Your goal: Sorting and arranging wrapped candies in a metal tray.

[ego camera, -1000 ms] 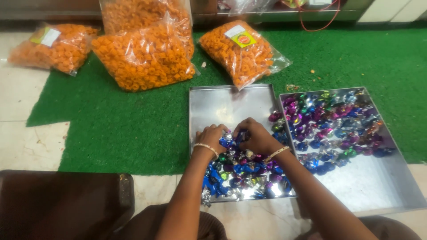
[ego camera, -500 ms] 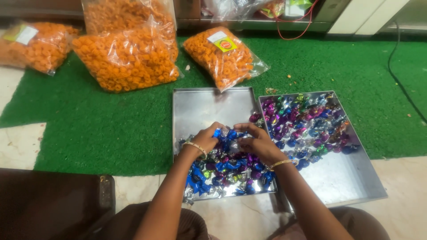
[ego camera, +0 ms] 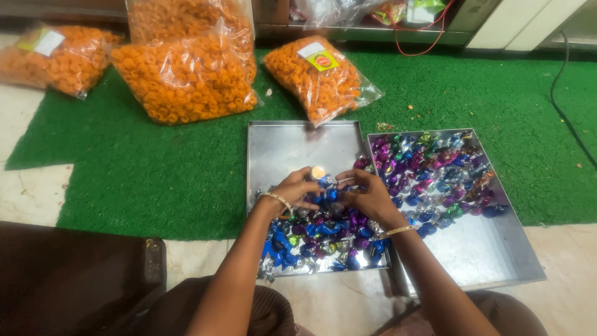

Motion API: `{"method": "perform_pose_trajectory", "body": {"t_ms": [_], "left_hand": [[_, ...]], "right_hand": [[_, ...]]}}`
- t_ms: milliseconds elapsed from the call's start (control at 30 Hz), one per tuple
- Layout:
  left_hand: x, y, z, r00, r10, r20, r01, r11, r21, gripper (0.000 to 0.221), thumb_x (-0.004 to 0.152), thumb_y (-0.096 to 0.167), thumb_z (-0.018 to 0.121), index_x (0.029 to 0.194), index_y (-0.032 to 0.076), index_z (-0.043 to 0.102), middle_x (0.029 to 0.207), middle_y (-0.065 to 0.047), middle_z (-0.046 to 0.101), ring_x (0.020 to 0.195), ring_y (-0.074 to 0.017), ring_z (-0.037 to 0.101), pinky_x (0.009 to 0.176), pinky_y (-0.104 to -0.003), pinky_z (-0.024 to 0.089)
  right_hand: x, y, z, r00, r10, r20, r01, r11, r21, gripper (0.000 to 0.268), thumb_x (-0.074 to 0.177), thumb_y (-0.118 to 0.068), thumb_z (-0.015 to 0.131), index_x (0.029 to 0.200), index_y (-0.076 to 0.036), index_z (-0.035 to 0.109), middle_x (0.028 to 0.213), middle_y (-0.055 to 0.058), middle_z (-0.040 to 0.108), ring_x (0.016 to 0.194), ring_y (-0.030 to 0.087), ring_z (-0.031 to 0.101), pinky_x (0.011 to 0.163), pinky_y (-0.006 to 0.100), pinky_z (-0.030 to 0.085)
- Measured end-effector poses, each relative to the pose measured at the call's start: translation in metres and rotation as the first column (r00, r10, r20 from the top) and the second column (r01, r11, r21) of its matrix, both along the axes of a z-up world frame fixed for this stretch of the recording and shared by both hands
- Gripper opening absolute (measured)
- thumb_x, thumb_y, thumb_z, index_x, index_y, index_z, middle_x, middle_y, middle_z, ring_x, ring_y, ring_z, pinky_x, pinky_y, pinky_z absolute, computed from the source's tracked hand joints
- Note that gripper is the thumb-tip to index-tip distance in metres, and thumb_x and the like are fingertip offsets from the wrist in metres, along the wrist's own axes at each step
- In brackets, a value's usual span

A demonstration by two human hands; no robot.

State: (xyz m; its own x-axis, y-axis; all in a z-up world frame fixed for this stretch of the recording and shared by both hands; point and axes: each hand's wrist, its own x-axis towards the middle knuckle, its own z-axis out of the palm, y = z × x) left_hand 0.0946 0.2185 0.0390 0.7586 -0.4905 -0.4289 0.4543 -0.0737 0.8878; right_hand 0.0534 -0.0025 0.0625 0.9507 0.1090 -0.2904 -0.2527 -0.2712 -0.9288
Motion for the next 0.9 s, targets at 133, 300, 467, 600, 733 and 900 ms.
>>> {"method": "perform_pose_trajectory", "body": {"t_ms": [133,300,467,600,733,900], "left_hand": [[-0.001,-0.001,-0.018,1.0,-0.029,-0.004,0.029,0.999,-0.033,0.049,0.078,0.003,0.076,0.125,0.002,0.06,0.108,-0.01,0.07,0.093,-0.0196,0.074,0.072,-0.029,0.068],[-0.005,-0.008,-0.028,0.988,-0.12,0.092,0.117,0.993,0.031,0.054,0.077,0.006,0.084,0.126,0.004,0.062,0.114,-0.011,0.071,0.091,-0.0192,0.072,0.068,-0.03,0.066],[0.003,-0.015,-0.055,0.995,-0.041,0.087,0.034,0.996,0.08,0.059,0.083,0.02,0.08,0.134,0.007,0.053,0.117,-0.011,0.07,0.092,-0.0176,0.072,0.064,-0.032,0.068],[-0.013,-0.012,-0.007,0.979,-0.078,0.19,0.016,0.95,0.31,0.054,0.084,0.042,0.073,0.123,0.007,0.06,0.111,-0.011,0.072,0.086,-0.0247,0.073,0.056,-0.038,0.061],[-0.019,-0.014,-0.02,0.753,-0.235,0.614,-0.099,0.883,0.46,0.059,0.097,0.059,0.071,0.115,0.003,0.068,0.1,-0.019,0.076,0.089,-0.0238,0.071,0.074,-0.033,0.054],[-0.06,-0.04,0.057,0.899,-0.351,0.261,0.123,0.776,0.618,0.055,0.088,0.058,0.064,0.112,0.009,0.07,0.088,-0.013,0.079,0.058,-0.0191,0.072,0.06,-0.034,0.055]], "right_hand": [[-0.001,-0.002,0.002,1.0,-0.015,0.012,0.015,1.0,0.025,0.034,0.087,0.004,0.07,0.12,-0.001,0.066,0.107,0.014,0.07,0.088,0.024,0.075,0.076,0.035,0.068],[-0.007,-0.007,0.006,0.992,-0.117,0.053,0.107,0.98,0.168,0.032,0.088,0.002,0.068,0.12,-0.001,0.065,0.106,0.008,0.068,0.092,0.019,0.075,0.078,0.034,0.064],[-0.01,-0.041,0.002,0.985,-0.166,0.055,0.159,0.98,0.123,0.025,0.092,-0.004,0.066,0.117,-0.003,0.069,0.109,0.009,0.073,0.09,0.019,0.076,0.077,0.033,0.066],[-0.025,-0.083,0.012,0.981,-0.191,0.03,0.192,0.98,-0.052,0.023,0.092,-0.007,0.068,0.113,-0.005,0.075,0.106,0.011,0.078,0.089,0.019,0.079,0.077,0.031,0.065],[-0.044,-0.148,0.002,0.977,-0.207,0.051,0.212,0.968,-0.138,0.024,0.088,-0.008,0.072,0.111,-0.006,0.076,0.101,0.011,0.079,0.089,0.019,0.079,0.077,0.031,0.065],[-0.069,-0.211,-0.003,0.969,-0.193,0.151,0.234,0.912,-0.338,0.024,0.08,-0.006,0.082,0.104,-0.004,0.078,0.099,0.008,0.081,0.088,0.017,0.079,0.077,0.03,0.064]]}}
